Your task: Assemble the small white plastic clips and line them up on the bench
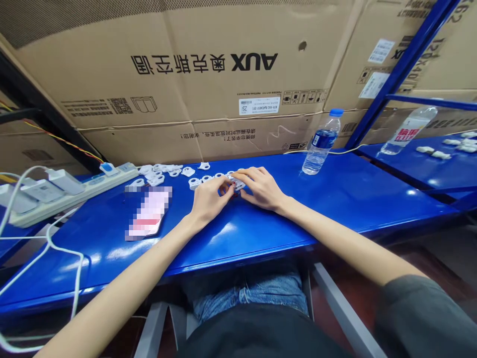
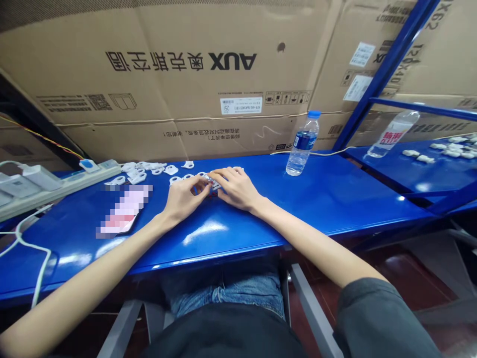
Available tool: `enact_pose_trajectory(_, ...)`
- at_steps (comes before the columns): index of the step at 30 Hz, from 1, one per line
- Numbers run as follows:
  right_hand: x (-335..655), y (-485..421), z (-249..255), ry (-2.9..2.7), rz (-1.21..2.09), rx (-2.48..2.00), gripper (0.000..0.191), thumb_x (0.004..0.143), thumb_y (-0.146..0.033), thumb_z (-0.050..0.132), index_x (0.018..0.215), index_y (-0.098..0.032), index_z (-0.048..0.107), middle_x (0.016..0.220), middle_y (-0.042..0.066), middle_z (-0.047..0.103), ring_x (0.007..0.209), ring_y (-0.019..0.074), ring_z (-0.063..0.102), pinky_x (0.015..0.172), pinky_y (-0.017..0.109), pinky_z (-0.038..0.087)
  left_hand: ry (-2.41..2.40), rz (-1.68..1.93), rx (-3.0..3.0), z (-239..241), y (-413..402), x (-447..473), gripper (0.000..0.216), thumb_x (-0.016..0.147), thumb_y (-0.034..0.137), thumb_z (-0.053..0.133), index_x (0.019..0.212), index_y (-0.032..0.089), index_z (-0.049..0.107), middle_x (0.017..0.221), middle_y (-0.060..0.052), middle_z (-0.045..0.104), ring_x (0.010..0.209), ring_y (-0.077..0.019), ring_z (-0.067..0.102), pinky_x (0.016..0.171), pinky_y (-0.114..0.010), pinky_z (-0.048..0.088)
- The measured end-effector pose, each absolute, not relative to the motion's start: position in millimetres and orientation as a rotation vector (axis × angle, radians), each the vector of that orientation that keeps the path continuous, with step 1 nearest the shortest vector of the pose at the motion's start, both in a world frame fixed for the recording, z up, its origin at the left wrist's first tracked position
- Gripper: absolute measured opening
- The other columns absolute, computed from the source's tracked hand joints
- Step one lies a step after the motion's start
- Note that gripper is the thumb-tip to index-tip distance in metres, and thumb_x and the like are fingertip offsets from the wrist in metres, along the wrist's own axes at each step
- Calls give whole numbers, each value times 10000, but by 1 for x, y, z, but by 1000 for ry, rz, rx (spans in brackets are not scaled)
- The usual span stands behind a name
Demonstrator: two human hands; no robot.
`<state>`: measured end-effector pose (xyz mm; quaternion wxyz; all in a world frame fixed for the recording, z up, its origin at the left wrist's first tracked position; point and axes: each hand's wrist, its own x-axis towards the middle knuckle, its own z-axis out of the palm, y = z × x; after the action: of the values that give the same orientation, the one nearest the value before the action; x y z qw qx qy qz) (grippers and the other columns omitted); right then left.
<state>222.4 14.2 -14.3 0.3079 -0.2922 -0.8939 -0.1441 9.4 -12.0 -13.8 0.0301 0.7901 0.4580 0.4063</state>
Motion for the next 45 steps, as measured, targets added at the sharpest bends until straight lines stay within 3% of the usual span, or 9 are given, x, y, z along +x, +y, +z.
enact_pose_trajectory(28,220,9,-12,-2281,-295,-806,405,967,-250,591,1359,-170,652,1363,125,720,1159,295,653,976,449,436,1426,1434,2498,-11,-17,9,153,978,322,644,1001,227,762,814,3,788,669,-141,703,697,-256,519)
enact_pose_trajectory(45,224,15,-15,-2264,-288,-920,335,1003,-245,566,1319,-219,675,1423,130,669,1211,297,631,1017,458,444,1542,1315,2475,-11,-17,11,133,968,299,623,1061,238,695,738,32,739,655,-145,691,679,-248,480)
